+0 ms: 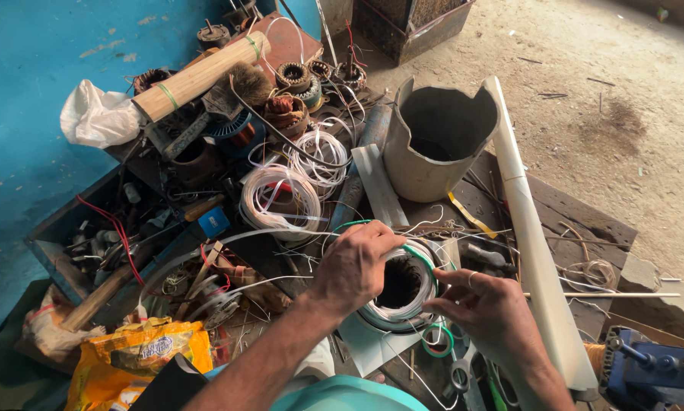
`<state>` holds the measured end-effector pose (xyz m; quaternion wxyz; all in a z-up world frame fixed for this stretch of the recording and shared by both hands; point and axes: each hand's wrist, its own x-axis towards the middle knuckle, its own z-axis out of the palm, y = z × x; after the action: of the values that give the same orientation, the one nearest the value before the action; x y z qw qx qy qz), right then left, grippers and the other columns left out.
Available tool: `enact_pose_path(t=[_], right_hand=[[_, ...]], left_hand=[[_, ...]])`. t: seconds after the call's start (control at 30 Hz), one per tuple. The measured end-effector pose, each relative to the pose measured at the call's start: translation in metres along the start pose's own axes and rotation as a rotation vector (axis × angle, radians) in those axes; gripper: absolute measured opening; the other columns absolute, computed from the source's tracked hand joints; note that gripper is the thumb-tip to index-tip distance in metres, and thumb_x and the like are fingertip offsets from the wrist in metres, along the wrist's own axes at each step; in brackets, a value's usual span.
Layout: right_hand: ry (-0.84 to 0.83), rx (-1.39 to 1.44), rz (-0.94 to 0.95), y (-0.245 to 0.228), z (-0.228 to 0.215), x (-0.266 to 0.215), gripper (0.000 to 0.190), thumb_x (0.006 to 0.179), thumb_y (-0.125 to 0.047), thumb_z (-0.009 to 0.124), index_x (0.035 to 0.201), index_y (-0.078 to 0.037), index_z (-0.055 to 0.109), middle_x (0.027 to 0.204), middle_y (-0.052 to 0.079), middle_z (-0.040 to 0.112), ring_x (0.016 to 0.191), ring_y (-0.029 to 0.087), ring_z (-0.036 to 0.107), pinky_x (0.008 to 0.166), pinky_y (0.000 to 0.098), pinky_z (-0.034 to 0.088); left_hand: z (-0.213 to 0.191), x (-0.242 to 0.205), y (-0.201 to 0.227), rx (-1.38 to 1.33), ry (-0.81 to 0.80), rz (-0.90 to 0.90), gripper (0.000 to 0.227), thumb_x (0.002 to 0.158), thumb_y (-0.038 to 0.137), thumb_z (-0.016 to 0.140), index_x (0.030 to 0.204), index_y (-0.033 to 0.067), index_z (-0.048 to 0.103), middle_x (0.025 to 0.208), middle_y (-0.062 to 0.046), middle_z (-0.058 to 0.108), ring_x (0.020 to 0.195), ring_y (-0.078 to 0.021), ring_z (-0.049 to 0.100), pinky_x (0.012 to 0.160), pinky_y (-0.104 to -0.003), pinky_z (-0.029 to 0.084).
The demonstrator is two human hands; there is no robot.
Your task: The person wraps a white wire with yellow and green electrical tape. They use scissors to cut the tape and continue wrapping the wire with green tape.
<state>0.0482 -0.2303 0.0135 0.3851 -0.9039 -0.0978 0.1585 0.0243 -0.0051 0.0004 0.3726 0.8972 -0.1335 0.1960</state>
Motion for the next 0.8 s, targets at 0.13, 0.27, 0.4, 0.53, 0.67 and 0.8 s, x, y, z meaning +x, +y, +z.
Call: enact_pose_path(t=[0.13,0.27,0.4,0.53,0.67,0.8], right_hand=[[0.042,-0.330,0.073,-0.021,0.001,-0.007,0.058,0.067,-0.045,0.093,0.119,-0.026,0.077,0.078,-0.004,0.080,0.058,0.014,0.069,0.059,0.0324,0.056],[0.009,-0.457,0.055,-0.038,-0.006,-0.005,0.057,0.065,-0.052,0.091,0.114,-0.027,0.076,0.080,-0.007,0.080,0.071,0.016,0.075,0.064,0.0359,0.057],[-0.015,-0.453,-0.044,-0.044,-0.014,-0.004,0.052,0.066,-0.052,0.089,0.109,-0.025,0.078,0.082,-0.005,0.081,0.077,0.016,0.078,0.066,0.0363,0.058],[-0.043,-0.470,-0.193,-0.040,-0.016,-0.008,0.052,0.073,-0.052,0.084,0.116,-0.024,0.077,0.095,-0.002,0.079,0.075,0.021,0.077,0.065,0.0383,0.059],[-0.075,-0.568,-0.252,-0.037,-0.015,-0.009,0.041,0.081,-0.044,0.075,0.116,-0.024,0.079,0.089,0.003,0.077,0.076,0.028,0.074,0.066,0.0427,0.057],[-0.067,-0.562,-0.248,-0.041,-0.015,-0.004,0.043,0.078,-0.048,0.079,0.113,-0.022,0.079,0.092,0.004,0.077,0.073,0.028,0.074,0.064,0.0429,0.057]], left_hand=[[-0.006,-0.007,-0.003,-0.023,-0.039,0.036,0.039,0.078,-0.006,0.057,0.113,0.0005,0.073,0.107,-0.016,0.072,0.103,-0.0343,0.069,0.099,-0.042,0.052],[-0.006,-0.004,-0.008,-0.052,-0.094,0.013,0.039,0.080,-0.006,0.056,0.114,0.0016,0.074,0.106,-0.017,0.074,0.100,-0.0339,0.070,0.096,-0.042,0.053],[-0.011,-0.004,-0.009,-0.095,-0.059,0.061,0.041,0.084,-0.009,0.050,0.118,0.0011,0.072,0.110,-0.019,0.074,0.096,-0.0306,0.074,0.091,-0.035,0.059],[-0.016,-0.015,-0.005,-0.136,0.081,-0.124,0.019,0.086,0.005,0.071,0.103,0.0011,0.077,0.097,-0.017,0.076,0.085,-0.0311,0.075,0.079,-0.037,0.059],[-0.017,-0.025,0.006,-0.078,-0.011,-0.240,0.018,0.089,0.005,0.067,0.104,0.0017,0.076,0.100,-0.016,0.071,0.084,-0.0283,0.073,0.075,-0.035,0.060],[-0.021,-0.029,0.015,0.038,-0.111,-0.262,0.024,0.096,0.006,0.063,0.116,0.0041,0.075,0.095,-0.015,0.065,0.089,-0.0287,0.069,0.080,-0.038,0.056]])
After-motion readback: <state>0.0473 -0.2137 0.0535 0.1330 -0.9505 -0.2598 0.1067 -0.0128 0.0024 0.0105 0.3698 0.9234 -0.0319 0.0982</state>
